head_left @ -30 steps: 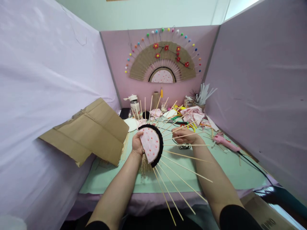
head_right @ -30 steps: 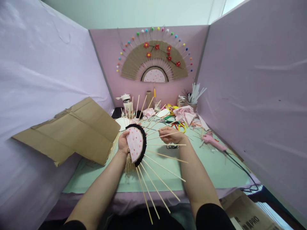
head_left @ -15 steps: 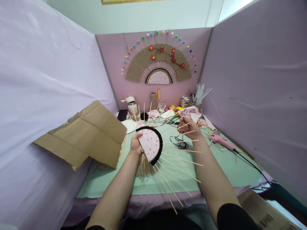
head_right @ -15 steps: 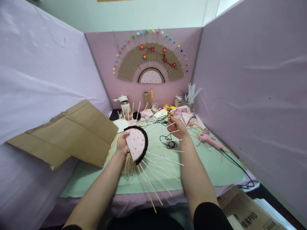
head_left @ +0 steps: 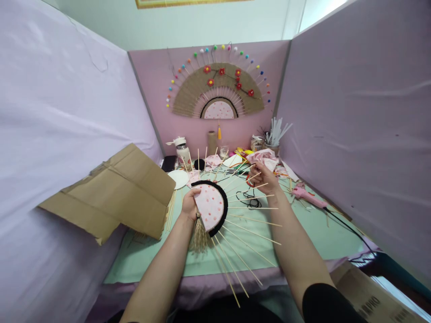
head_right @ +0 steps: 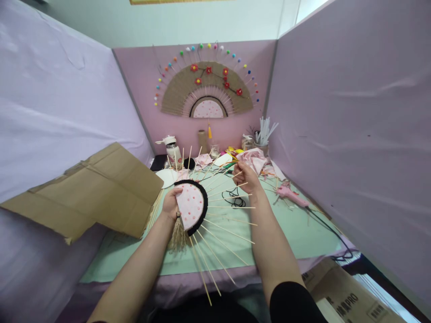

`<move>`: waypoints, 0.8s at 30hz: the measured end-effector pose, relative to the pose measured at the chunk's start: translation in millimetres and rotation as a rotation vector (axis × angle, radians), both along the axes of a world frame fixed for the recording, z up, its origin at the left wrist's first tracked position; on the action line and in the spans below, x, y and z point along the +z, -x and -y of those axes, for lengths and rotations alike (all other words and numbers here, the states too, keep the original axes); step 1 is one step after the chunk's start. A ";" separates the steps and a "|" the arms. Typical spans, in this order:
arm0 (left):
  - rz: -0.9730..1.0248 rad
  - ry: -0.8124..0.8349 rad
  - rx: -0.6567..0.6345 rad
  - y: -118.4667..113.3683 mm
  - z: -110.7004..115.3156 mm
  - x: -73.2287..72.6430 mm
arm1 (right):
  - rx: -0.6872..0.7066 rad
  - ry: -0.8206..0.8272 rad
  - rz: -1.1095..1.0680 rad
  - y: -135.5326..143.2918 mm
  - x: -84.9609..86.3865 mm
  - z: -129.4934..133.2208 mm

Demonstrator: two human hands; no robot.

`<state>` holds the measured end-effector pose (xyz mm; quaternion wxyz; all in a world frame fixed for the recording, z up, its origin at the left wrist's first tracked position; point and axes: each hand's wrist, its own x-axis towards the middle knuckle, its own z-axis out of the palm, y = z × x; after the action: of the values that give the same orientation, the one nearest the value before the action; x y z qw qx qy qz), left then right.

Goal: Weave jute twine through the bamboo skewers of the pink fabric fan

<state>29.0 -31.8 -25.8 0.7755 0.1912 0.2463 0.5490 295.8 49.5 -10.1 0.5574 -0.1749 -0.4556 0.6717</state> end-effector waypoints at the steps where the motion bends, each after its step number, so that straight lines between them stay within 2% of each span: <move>1: -0.004 0.010 -0.001 0.7 -0.7 -1.0 | -0.009 0.003 0.011 -0.2 0.0 -0.2; 10: -0.007 0.036 0.019 4.5 -4.3 -4.4 | -0.015 -0.009 -0.004 -0.1 1.8 3.6; 15: 0.022 0.061 0.129 5.2 -5.6 -2.6 | 0.023 0.027 0.058 1.1 -2.1 -0.1; 20: 0.033 0.079 0.303 4.7 -5.7 -0.4 | -0.008 0.097 0.342 7.1 -12.4 -2.2; 22: 0.052 0.068 0.330 5.3 -6.0 -0.4 | 0.042 0.068 0.490 10.6 -15.0 2.3; 24: 0.060 0.058 0.352 6.3 -6.4 -0.5 | 0.160 0.024 0.616 15.4 -14.7 10.0</move>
<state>22.7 -25.4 -26.2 0.6797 0.1059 0.2684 0.6744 280.4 39.5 -24.7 0.3364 -0.3401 -0.6074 0.6342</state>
